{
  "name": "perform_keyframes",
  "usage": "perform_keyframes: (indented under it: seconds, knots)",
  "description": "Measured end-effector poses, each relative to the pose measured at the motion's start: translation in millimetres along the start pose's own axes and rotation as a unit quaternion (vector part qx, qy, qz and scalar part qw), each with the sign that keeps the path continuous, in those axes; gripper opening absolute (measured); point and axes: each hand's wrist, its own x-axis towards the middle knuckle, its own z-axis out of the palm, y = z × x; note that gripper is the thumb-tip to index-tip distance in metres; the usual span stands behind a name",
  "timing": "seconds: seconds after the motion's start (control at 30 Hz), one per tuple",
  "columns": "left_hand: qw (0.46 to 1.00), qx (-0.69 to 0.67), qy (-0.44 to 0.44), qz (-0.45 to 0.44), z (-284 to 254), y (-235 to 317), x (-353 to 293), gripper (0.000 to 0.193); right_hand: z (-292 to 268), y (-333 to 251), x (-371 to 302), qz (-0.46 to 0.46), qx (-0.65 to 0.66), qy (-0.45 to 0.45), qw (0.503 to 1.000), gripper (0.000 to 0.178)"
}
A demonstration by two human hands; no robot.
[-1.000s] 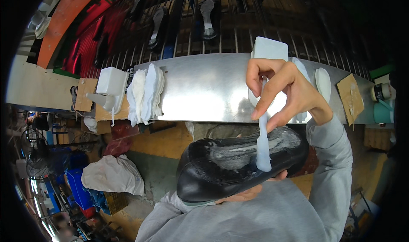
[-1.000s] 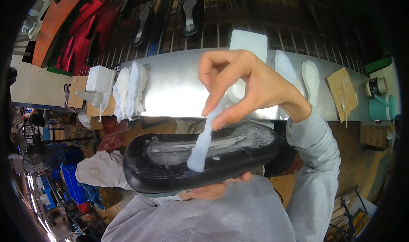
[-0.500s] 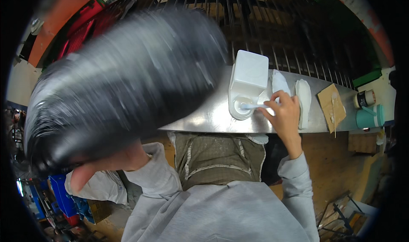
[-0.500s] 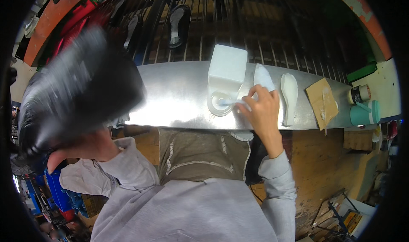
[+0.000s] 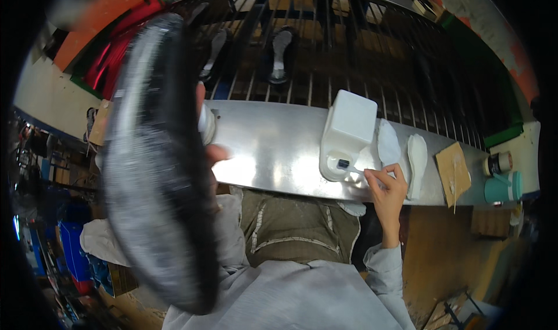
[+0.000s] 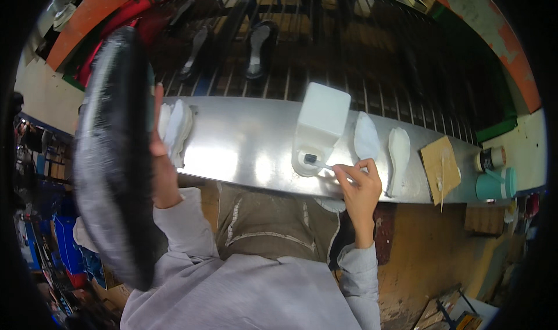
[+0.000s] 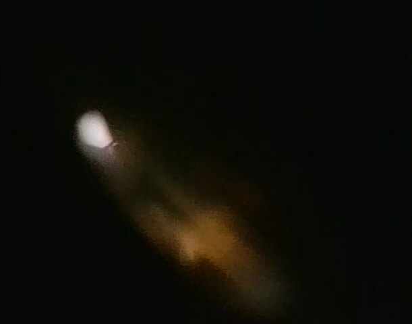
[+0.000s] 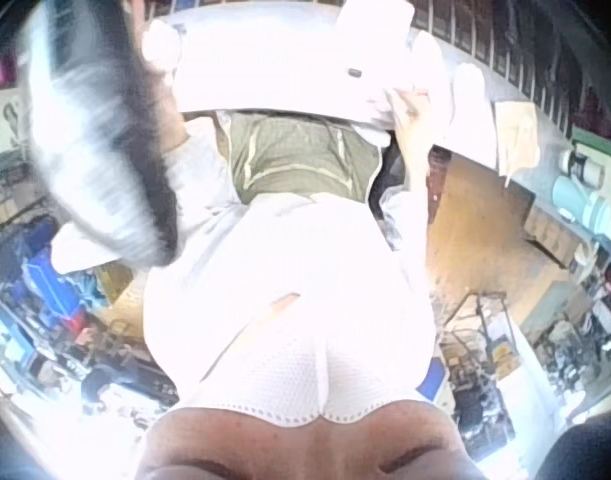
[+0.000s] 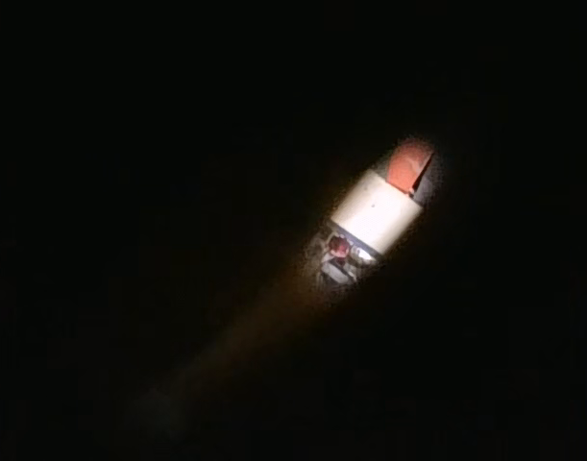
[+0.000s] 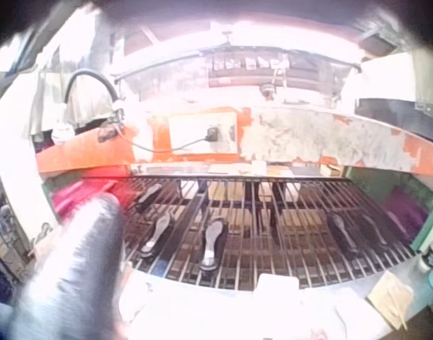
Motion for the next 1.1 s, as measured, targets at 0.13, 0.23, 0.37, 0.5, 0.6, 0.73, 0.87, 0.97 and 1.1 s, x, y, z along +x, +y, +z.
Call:
perform_keyframes:
  seconds: [0.13,0.23,0.37,0.5,0.6,0.73,0.87,0.97,1.1]
  knots:
    - [0.975,0.116,0.083,0.171,31,-3,-3,0.067,-9,-50,23,0.043,0.211,-0.006,0.977,0.013]
    - [0.964,0.147,0.101,0.199,46,-16,-15,0.057,-28,-93,32,-0.124,0.212,0.012,0.969,0.017]
    - [0.951,0.224,0.065,0.205,42,-15,-23,0.051,-31,-135,34,-0.211,0.232,0.016,0.95,0.037]
    - [0.951,0.231,0.034,0.202,46,2,-23,0.054,-31,-151,45,-0.263,0.173,0.037,0.948,0.047]
    - [0.954,0.229,0.017,0.192,47,13,-27,0.057,-28,-157,52,-0.272,0.159,0.063,0.947,0.047]
    - [0.959,0.212,-0.001,0.187,54,21,-35,0.062,-32,-164,63,-0.298,0.152,0.085,0.939,0.046]
    - [0.963,0.189,-0.01,0.191,60,27,-40,0.066,-36,-174,71,-0.302,0.157,0.109,0.934,0.045]
    - [0.966,0.167,-0.017,0.198,64,30,-42,0.07,-38,-179,77,-0.302,0.15,0.132,0.932,0.045]
    - [0.969,0.144,-0.023,0.201,67,33,-45,0.075,-42,-182,87,-0.307,0.152,0.157,0.926,0.044]
